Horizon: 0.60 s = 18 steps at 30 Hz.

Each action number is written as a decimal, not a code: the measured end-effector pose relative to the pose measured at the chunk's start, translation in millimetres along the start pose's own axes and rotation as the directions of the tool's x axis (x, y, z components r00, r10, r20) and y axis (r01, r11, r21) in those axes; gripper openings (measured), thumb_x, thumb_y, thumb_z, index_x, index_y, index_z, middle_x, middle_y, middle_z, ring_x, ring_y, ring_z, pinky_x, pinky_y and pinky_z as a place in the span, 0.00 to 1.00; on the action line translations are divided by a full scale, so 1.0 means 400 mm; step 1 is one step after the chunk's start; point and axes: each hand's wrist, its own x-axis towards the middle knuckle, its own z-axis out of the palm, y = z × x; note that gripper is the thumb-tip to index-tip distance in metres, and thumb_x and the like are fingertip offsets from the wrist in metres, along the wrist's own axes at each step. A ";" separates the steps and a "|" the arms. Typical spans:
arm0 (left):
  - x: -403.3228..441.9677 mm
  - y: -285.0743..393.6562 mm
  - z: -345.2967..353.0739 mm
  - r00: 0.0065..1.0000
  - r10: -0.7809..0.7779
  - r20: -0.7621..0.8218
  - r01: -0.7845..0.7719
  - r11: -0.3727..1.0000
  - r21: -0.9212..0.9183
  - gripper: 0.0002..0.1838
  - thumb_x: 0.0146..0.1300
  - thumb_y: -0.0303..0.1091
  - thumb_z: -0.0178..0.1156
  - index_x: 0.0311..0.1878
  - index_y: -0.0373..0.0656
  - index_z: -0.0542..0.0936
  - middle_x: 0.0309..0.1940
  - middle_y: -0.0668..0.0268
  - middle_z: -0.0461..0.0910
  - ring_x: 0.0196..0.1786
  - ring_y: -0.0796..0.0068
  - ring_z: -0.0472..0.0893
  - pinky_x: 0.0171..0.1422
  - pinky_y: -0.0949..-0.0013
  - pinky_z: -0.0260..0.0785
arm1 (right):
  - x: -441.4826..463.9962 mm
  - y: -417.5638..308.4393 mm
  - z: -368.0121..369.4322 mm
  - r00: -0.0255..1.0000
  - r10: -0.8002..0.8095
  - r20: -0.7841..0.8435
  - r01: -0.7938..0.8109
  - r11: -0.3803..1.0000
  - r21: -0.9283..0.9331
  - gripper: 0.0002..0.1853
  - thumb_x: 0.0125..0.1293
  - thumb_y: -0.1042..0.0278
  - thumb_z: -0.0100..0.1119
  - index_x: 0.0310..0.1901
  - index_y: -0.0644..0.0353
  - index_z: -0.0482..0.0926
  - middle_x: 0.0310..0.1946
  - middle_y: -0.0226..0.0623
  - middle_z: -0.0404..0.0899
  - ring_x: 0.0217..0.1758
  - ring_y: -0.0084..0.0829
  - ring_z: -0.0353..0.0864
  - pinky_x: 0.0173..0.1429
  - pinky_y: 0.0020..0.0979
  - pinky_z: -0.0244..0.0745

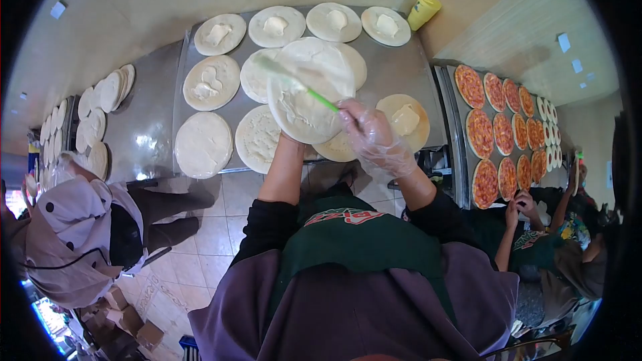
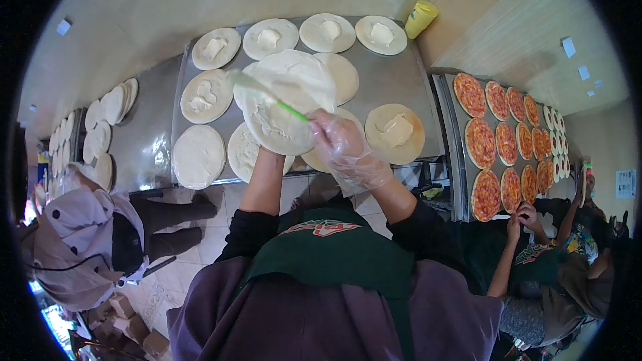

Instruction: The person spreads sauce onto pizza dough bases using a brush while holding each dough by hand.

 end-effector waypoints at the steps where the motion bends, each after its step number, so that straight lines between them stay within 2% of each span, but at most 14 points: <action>1: -0.004 0.008 -0.002 1.000 0.001 -0.012 -0.001 1.000 0.002 0.32 0.67 0.55 0.44 0.68 0.46 0.60 0.62 0.59 0.69 0.61 0.60 0.72 0.62 0.54 0.69 | -0.002 0.004 -0.001 1.000 -0.001 0.013 0.001 1.000 0.004 0.07 0.66 0.74 0.49 0.44 0.63 0.74 0.24 0.45 0.76 0.24 0.34 0.76 0.30 0.32 0.69; 3: -0.015 0.025 -0.010 0.999 0.005 -0.037 -0.005 1.000 0.002 0.32 0.67 0.55 0.44 0.68 0.46 0.60 0.62 0.59 0.68 0.61 0.60 0.71 0.61 0.54 0.69 | -0.003 0.017 -0.006 0.941 0.338 -0.033 -0.338 0.941 -0.008 0.08 0.67 0.73 0.48 0.45 0.63 0.75 0.22 0.39 0.73 0.22 0.25 0.71 0.28 0.29 0.66; 4: -0.022 0.033 -0.016 0.999 0.004 -0.052 -0.004 1.000 0.001 0.32 0.67 0.55 0.44 0.68 0.46 0.60 0.62 0.59 0.68 0.61 0.60 0.71 0.61 0.54 0.69 | 0.001 0.025 -0.008 0.940 0.341 -0.018 -0.341 0.940 -0.010 0.08 0.67 0.73 0.48 0.45 0.63 0.75 0.22 0.39 0.73 0.22 0.25 0.71 0.28 0.29 0.66; 6: -0.041 0.044 -0.034 0.996 -0.002 -0.085 0.002 1.000 -0.004 0.32 0.67 0.54 0.44 0.68 0.46 0.60 0.62 0.59 0.68 0.61 0.60 0.71 0.61 0.54 0.69 | 0.013 0.033 -0.005 0.935 0.335 -0.114 -0.341 0.939 -0.037 0.08 0.67 0.73 0.48 0.44 0.63 0.75 0.20 0.34 0.69 0.21 0.20 0.66 0.26 0.26 0.63; 10: -0.105 0.058 -0.086 0.985 -0.018 -0.169 0.014 1.000 -0.028 0.32 0.67 0.54 0.45 0.68 0.46 0.60 0.62 0.59 0.68 0.61 0.60 0.71 0.61 0.54 0.70 | 0.015 -0.024 0.040 0.939 0.339 0.049 -0.335 0.939 -0.079 0.08 0.68 0.72 0.48 0.44 0.63 0.75 0.19 0.33 0.67 0.21 0.21 0.65 0.26 0.26 0.62; 12: -0.135 0.071 -0.122 0.986 0.003 -0.166 -0.017 0.996 -0.083 0.31 0.67 0.54 0.46 0.69 0.47 0.60 0.63 0.59 0.68 0.62 0.61 0.71 0.62 0.54 0.69 | 0.001 -0.043 0.077 0.989 0.037 0.142 -0.034 0.999 -0.022 0.08 0.68 0.70 0.48 0.43 0.64 0.75 0.17 0.31 0.66 0.20 0.20 0.63 0.26 0.25 0.61; 14: -0.159 0.091 -0.153 0.983 0.035 -0.178 -0.061 0.987 -0.146 0.31 0.67 0.53 0.47 0.69 0.48 0.59 0.63 0.59 0.67 0.62 0.61 0.71 0.62 0.55 0.69 | -0.002 -0.072 0.101 0.968 0.083 0.236 -0.090 0.996 0.019 0.09 0.69 0.70 0.48 0.44 0.64 0.75 0.18 0.30 0.67 0.21 0.19 0.64 0.25 0.25 0.61; 16: -0.198 0.117 -0.168 0.959 0.146 -0.245 -0.155 0.988 -0.021 0.33 0.66 0.56 0.46 0.69 0.49 0.59 0.65 0.59 0.65 0.64 0.59 0.68 0.64 0.52 0.67 | -0.008 -0.093 0.124 0.926 0.131 0.354 -0.158 0.986 0.049 0.09 0.69 0.69 0.48 0.45 0.64 0.74 0.20 0.29 0.68 0.21 0.19 0.65 0.25 0.24 0.61; 18: -0.270 0.121 -0.256 0.924 0.179 -0.339 -0.213 0.975 -0.065 0.33 0.66 0.56 0.46 0.69 0.49 0.59 0.65 0.59 0.64 0.64 0.59 0.68 0.64 0.52 0.67 | -0.013 -0.090 0.147 0.957 0.173 0.233 -0.173 0.985 -0.020 0.08 0.66 0.74 0.50 0.44 0.64 0.75 0.24 0.41 0.75 0.23 0.27 0.74 0.29 0.28 0.68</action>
